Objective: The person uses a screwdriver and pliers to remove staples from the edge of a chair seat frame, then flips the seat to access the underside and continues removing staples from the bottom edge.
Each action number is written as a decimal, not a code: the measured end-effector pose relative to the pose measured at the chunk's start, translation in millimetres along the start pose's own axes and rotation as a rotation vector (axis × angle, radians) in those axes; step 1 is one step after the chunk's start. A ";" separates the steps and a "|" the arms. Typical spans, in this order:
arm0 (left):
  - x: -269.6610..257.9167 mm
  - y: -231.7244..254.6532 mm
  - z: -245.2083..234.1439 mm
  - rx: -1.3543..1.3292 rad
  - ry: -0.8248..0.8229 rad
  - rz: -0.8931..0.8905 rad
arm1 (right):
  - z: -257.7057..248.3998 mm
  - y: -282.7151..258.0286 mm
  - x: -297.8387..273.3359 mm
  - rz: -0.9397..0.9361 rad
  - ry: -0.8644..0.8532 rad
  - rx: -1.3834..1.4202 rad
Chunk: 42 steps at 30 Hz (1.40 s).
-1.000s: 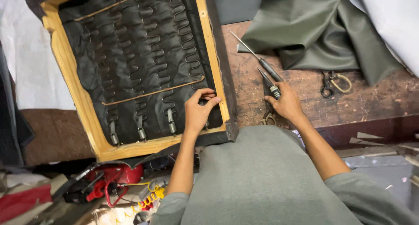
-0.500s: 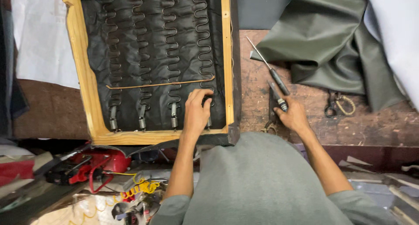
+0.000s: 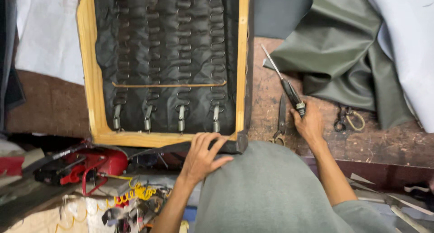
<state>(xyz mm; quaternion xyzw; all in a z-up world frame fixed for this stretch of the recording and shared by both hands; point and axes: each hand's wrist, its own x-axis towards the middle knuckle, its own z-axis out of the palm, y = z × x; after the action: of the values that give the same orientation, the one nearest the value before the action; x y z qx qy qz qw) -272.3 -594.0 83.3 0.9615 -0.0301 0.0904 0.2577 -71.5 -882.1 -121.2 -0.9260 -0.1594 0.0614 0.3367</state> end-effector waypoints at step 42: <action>140.2 141.7 175.9 -0.118 0.071 0.362 | -210.2 -81.3 -119.7 0.231 0.445 0.916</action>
<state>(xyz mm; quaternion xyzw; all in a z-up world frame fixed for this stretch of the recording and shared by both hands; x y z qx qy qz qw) -121.6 -806.3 29.7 0.9198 -0.1987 0.1673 0.2943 -158.4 -990.6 92.9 -0.6862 0.0623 -0.0365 0.7238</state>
